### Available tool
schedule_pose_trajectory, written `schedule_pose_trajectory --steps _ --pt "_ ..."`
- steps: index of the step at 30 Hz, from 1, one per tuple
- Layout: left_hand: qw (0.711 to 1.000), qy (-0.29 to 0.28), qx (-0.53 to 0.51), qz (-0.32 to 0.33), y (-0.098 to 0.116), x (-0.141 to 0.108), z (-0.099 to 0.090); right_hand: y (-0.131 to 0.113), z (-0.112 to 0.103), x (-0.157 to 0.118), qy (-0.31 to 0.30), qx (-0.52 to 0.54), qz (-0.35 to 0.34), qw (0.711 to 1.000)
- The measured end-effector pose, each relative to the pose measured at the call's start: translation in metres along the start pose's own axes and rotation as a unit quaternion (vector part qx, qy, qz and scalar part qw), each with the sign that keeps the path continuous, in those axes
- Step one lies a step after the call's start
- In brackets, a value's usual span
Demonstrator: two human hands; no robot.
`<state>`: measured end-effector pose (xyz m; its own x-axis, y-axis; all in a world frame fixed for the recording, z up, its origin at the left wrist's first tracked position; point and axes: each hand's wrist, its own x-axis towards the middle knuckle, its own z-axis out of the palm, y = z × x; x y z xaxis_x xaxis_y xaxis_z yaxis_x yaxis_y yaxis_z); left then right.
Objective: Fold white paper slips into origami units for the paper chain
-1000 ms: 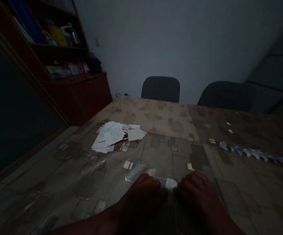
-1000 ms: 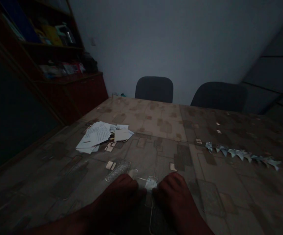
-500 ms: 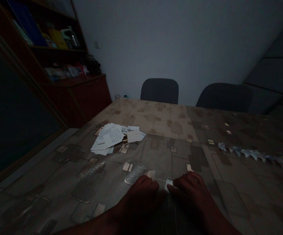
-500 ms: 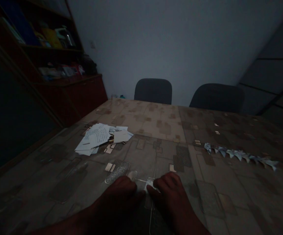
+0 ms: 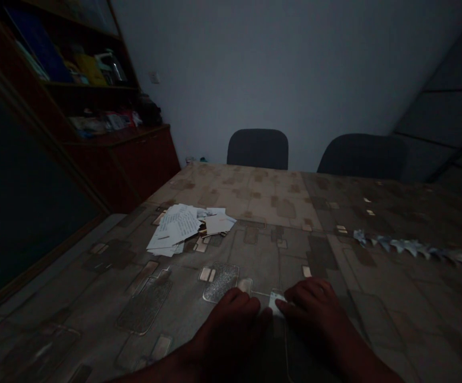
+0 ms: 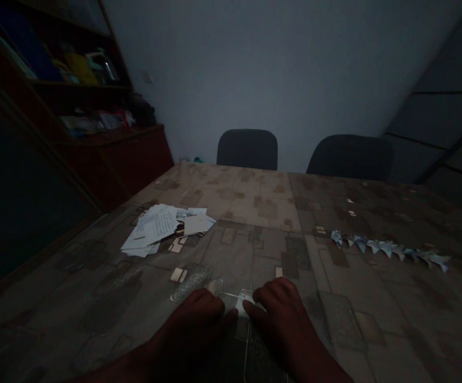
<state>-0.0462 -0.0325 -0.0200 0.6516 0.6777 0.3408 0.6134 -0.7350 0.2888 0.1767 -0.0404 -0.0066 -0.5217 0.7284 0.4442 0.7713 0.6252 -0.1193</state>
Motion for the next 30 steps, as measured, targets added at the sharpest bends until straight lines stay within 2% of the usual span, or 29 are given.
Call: schedule_pose_trajectory --steps 4,8,14,18,21,26,30 --pt "1.0 0.0 -0.007 -0.004 -0.001 0.0 0.0 -0.001 -0.01 0.0 0.019 0.015 0.008 1.0" --pt "0.999 0.012 -0.014 -0.028 -0.002 0.001 0.003 -0.01 -0.004 0.0 -0.018 0.066 0.048 0.997" --pt "1.0 0.009 -0.014 -0.018 -0.002 0.0 0.004 -0.007 -0.003 -0.003 -0.044 0.048 0.061 0.996" --pt "1.0 0.018 0.006 0.01 -0.003 0.0 0.004 -0.004 -0.011 -0.001 -0.066 0.017 0.006 0.998" --pt "0.999 0.013 0.017 0.031 -0.003 0.0 0.005 -0.006 -0.011 0.002 -0.047 -0.004 -0.019 0.999" --pt "1.0 0.009 -0.013 0.016 -0.002 0.001 0.002 -0.011 -0.001 0.004 0.028 0.009 -0.025 0.999" --pt "0.999 0.002 -0.043 -0.022 -0.001 0.002 -0.001 -0.014 0.001 0.006 0.025 0.032 -0.015 0.999"
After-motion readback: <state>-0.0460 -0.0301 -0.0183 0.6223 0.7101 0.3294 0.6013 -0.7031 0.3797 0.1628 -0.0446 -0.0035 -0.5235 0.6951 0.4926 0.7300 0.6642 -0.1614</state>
